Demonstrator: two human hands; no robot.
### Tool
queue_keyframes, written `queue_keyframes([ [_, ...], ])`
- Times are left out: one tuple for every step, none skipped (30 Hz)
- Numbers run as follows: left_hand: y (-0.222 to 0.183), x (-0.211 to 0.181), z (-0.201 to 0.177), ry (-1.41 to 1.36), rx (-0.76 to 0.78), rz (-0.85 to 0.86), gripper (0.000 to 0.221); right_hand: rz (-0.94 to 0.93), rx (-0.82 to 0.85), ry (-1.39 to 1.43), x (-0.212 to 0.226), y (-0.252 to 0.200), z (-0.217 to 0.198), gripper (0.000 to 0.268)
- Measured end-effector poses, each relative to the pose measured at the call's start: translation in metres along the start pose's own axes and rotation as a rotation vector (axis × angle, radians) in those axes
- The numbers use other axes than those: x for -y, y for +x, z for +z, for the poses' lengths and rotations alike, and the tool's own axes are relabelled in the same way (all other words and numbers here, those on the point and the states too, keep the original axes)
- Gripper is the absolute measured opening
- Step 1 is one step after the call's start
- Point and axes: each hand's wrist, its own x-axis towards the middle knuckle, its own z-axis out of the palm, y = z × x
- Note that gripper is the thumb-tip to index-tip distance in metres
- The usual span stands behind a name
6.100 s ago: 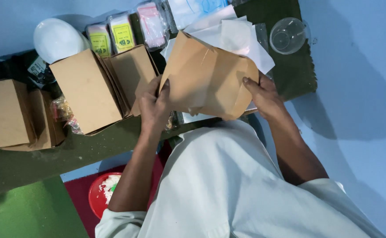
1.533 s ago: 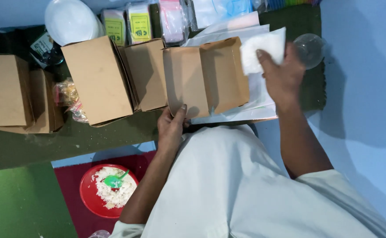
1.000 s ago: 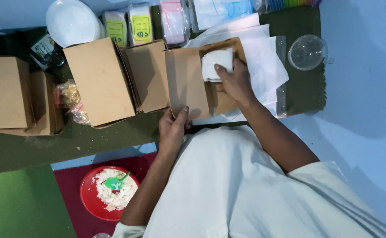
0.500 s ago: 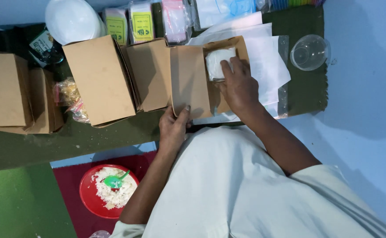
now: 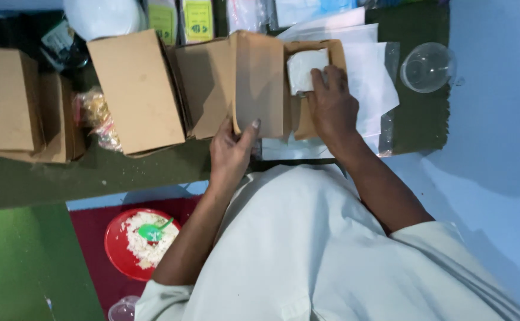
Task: The person wraps a white food item in paper, folds the paper around it, and places the wrapped item into an open cardboard takeout box. They add a small packet into the box, close the box lid, and set the closed box aside with the other packed boxes.
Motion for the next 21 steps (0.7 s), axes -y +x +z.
queue_keyframes([
  [0.003,0.002,-0.002,-0.002,-0.012,-0.008,0.037,-0.011,0.007,0.007,-0.002,0.0,0.001,0.049],
  [0.006,0.004,-0.004,-0.023,-0.017,0.009,0.035,0.007,0.021,0.033,-0.004,-0.001,0.001,0.049],
  [0.009,0.005,-0.006,-0.043,-0.023,0.026,0.034,0.024,0.036,0.059,-0.006,-0.001,0.002,0.048],
  [0.011,0.01,-0.008,-0.044,-0.03,0.019,0.034,0.019,0.042,0.064,-0.004,-0.002,-0.003,0.048],
  [0.013,0.014,-0.011,-0.042,-0.062,0.066,0.034,0.016,0.052,0.071,-0.002,-0.002,-0.008,0.047],
  [0.017,0.017,-0.012,-0.041,-0.093,0.119,0.034,0.014,0.056,0.076,-0.001,0.001,-0.014,0.046],
  [0.016,0.017,-0.015,-0.042,-0.098,0.118,0.034,0.01,0.057,0.078,0.002,0.0,-0.02,0.046],
  [0.015,0.017,-0.019,-0.006,-0.127,0.127,0.043,-0.01,0.024,0.09,0.005,-0.001,-0.027,0.044],
  [0.014,0.017,-0.022,0.029,-0.156,0.135,0.053,-0.03,-0.008,0.101,0.009,-0.002,-0.033,0.042],
  [0.01,0.017,-0.021,0.029,-0.156,0.133,0.053,-0.031,-0.007,0.101,0.01,-0.003,-0.036,0.042],
  [0.007,0.017,-0.019,0.009,-0.191,0.146,0.056,-0.051,-0.015,0.104,0.012,-0.003,-0.039,0.039],
  [0.004,0.018,-0.018,-0.011,-0.227,0.158,0.059,-0.072,-0.023,0.108,0.013,-0.004,-0.041,0.035],
  [0.004,0.028,-0.022,-0.011,-0.228,0.155,0.059,-0.072,-0.021,0.108,0.015,-0.006,-0.045,0.035],
  [0.005,0.038,-0.025,-0.006,-0.247,0.211,0.051,-0.095,-0.023,0.088,0.017,-0.007,-0.048,0.034],
  [0.005,0.048,-0.03,-0.001,-0.267,0.267,0.045,-0.119,-0.025,0.068,0.019,-0.008,-0.051,0.034],
  [0.001,0.056,-0.033,-0.002,-0.27,0.265,0.045,-0.122,-0.023,0.069,0.02,-0.011,-0.051,0.034],
  [-0.004,0.064,-0.036,0.079,-0.305,0.303,0.04,-0.142,-0.034,0.064,0.021,-0.013,-0.05,0.034],
  [-0.007,0.071,-0.039,0.159,-0.339,0.34,0.036,-0.163,-0.045,0.058,0.022,-0.016,-0.05,0.034],
  [-0.012,0.079,-0.038,0.156,-0.341,0.337,0.036,-0.167,-0.043,0.057,0.027,-0.017,-0.058,0.034],
  [-0.016,0.086,-0.036,0.196,-0.357,0.31,0.03,-0.148,0.068,0.193,0.032,-0.02,-0.066,0.025],
  [-0.021,0.094,-0.034,0.236,-0.373,0.281,0.025,-0.129,0.18,0.328,0.037,-0.022,-0.073,0.016],
])
